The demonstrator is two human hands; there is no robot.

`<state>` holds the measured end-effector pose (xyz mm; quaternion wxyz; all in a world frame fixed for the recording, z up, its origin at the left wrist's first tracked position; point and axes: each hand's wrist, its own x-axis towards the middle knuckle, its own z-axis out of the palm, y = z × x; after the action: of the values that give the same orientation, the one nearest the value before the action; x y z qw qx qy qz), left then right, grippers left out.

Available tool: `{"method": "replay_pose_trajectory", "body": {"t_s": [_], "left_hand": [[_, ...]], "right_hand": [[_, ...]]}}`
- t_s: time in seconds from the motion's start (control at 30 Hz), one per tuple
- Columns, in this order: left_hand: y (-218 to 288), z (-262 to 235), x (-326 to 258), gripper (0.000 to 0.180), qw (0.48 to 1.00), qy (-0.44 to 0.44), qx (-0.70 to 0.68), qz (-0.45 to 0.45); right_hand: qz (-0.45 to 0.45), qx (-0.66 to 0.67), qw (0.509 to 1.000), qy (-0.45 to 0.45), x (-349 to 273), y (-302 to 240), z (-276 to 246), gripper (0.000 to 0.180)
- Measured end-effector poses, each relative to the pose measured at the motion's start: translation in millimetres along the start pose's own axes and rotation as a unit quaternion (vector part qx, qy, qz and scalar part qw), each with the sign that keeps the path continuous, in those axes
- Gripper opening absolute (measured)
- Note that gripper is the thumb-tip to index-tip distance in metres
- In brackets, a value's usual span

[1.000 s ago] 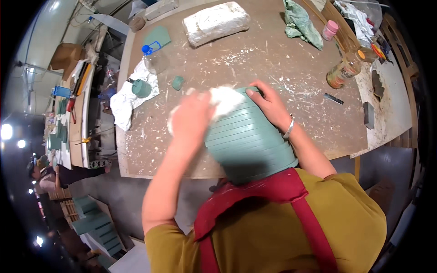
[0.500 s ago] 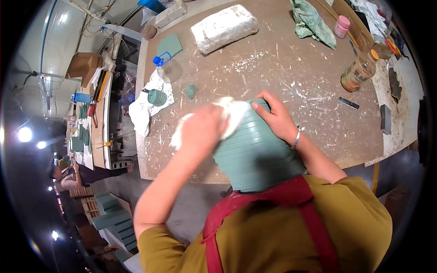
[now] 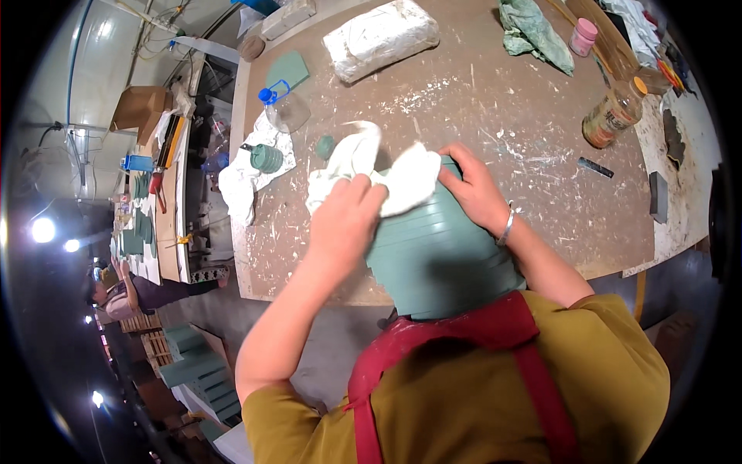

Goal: The person cleans a stack of green curved furniture components by wiping the exterior surfaces with a cloth, applying a liquid from a bottle to the cloth, and then stacking the cleaned items on a nearby pallet.

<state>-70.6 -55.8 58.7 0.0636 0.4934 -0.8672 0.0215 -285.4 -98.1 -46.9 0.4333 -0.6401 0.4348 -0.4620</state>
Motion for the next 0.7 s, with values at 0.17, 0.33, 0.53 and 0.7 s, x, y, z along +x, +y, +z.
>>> {"method": "replay_pose_trajectory", "body": {"t_s": [0.17,0.33,0.53,0.7], "left_hand": [[-25,3,5,0.019,0.994,-0.065,0.018,-0.086],[-21,-5,8,0.021,0.983,-0.148,0.054,-0.096],[-23,-17,16,0.021,0.986,-0.077,-0.002,-0.148],[-22,-2,8,0.027,0.976,-0.151,-0.002,-0.156]], "right_hand": [[0.032,-0.007,0.999,-0.020,-1,-14,-5,0.025],[0.028,0.006,0.999,-0.018,0,-13,-3,0.025],[-0.004,-0.092,0.995,-0.043,1,-14,-5,0.026],[-0.047,-0.106,0.993,-0.022,0,-22,0,0.027]]}}
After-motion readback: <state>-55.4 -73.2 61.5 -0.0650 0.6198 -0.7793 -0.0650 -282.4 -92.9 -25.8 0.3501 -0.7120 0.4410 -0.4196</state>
